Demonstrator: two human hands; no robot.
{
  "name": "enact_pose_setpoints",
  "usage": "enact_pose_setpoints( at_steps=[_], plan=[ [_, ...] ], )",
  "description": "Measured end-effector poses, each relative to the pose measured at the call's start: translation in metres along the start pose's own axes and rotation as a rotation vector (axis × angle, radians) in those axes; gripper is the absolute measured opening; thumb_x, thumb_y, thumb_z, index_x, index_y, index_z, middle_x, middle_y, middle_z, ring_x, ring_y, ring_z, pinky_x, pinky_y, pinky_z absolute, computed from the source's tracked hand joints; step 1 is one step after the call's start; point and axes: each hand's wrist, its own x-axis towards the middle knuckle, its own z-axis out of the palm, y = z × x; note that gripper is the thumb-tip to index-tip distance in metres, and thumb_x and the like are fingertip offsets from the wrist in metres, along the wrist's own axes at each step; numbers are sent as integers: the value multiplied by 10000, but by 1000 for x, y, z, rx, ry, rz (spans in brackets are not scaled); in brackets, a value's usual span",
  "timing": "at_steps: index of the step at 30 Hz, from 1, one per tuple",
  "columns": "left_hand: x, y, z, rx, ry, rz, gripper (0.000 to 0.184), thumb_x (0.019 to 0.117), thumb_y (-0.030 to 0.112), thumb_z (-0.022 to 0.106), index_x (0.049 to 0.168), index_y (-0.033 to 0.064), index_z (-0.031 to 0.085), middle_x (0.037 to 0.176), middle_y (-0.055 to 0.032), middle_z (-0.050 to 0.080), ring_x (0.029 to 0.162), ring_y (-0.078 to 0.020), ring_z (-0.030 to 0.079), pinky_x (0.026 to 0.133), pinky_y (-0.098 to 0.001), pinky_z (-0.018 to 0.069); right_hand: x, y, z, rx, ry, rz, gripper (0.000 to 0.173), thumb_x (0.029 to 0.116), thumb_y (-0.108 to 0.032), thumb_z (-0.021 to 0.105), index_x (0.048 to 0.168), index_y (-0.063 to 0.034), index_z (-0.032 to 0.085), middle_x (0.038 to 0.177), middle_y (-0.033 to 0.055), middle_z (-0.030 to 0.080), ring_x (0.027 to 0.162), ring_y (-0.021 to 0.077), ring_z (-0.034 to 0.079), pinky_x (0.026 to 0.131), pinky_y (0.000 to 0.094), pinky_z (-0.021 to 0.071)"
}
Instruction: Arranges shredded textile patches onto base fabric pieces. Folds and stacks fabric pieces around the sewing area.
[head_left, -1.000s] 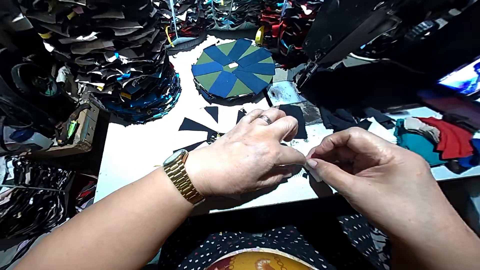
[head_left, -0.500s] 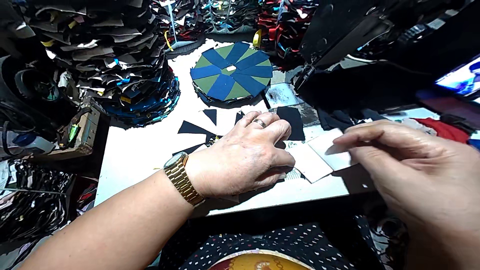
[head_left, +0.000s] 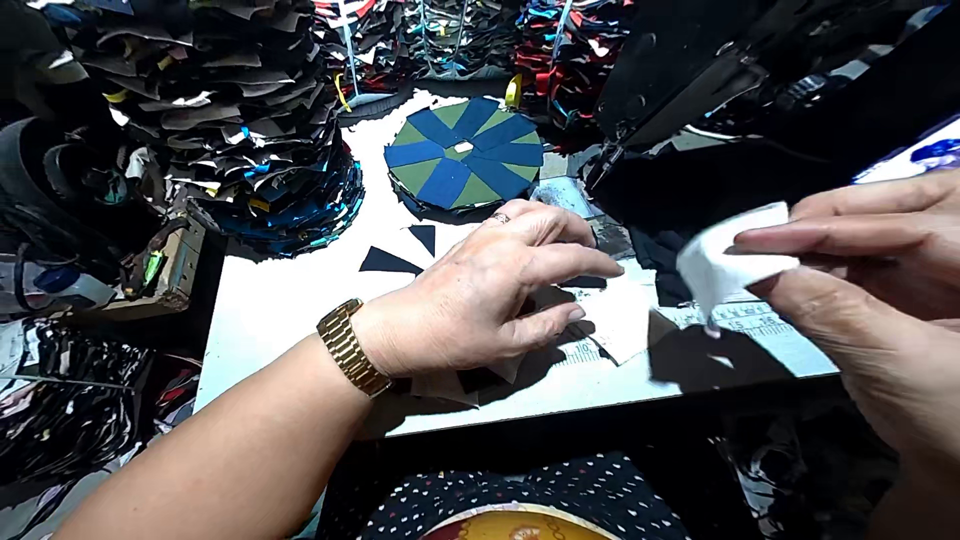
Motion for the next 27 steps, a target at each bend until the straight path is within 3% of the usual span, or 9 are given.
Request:
enact_pose_setpoints(
  at_steps=[4,7,10,15,17,20,22,27],
  plan=[
    [0,2,-11,-353,-3,-66,404,968,113,629,1320,-86,608,1305,-166,643,1246,-193,599,1069,-347,501,14,-18,21,-240,-21,-176,202,983,-235,672,1083,-78,750,1119,88,629,997,165,614,830,323,517],
    [-1,6,-23,-579,-40,-191,490,990,168,612,1392,-94,512,1298,-153,635,1187,-157,632,985,-309,551,26,-39,38,-321,-78,-229,229,1013,-235,621,1060,-36,723,1183,152,607,1056,212,598,872,367,500],
    [-2,3,-27,-697,-41,-215,527,938,70,678,1388,-106,469,1178,-141,668,1011,-117,682,870,-265,593,32,-49,51,-306,-112,-230,218,1025,-230,599,1029,-47,718,994,73,643,864,111,616,723,270,511],
    [-6,-6,-38,-617,-29,-337,433,939,-52,663,1346,-67,515,931,-103,686,741,-87,669,683,-218,591,30,-45,65,-17,-116,11,203,975,-217,679,1130,-87,691,941,-34,711,782,22,678,682,179,585],
    [-8,-9,-45,-566,-86,-393,412,951,-32,662,1336,-52,519,871,-93,686,694,-96,678,642,-225,601,25,-41,73,47,-120,112,200,943,-161,695,1132,-98,673,915,-47,700,750,12,669,664,160,580],
    [-11,-14,-50,-383,-163,-448,370,958,44,693,1304,-9,573,803,-54,665,632,-59,634,569,-188,550,15,-31,87,98,-125,231,232,897,-101,720,1119,-103,656,908,-35,688,701,22,649,610,173,562],
    [-12,-17,-49,-264,-196,-441,374,948,85,721,1290,-2,598,751,-27,627,592,-26,571,536,-156,484,9,-27,95,89,-127,259,227,880,-94,727,1092,-102,649,899,-27,683,697,28,651,611,178,567],
    [-12,-18,-44,-99,-223,-451,406,904,108,773,1271,15,625,728,-20,611,603,-41,557,585,-176,481,3,-21,108,-153,-136,130,172,923,-135,704,1069,-71,638,830,5,653,674,34,622,609,184,537]
  ],
)
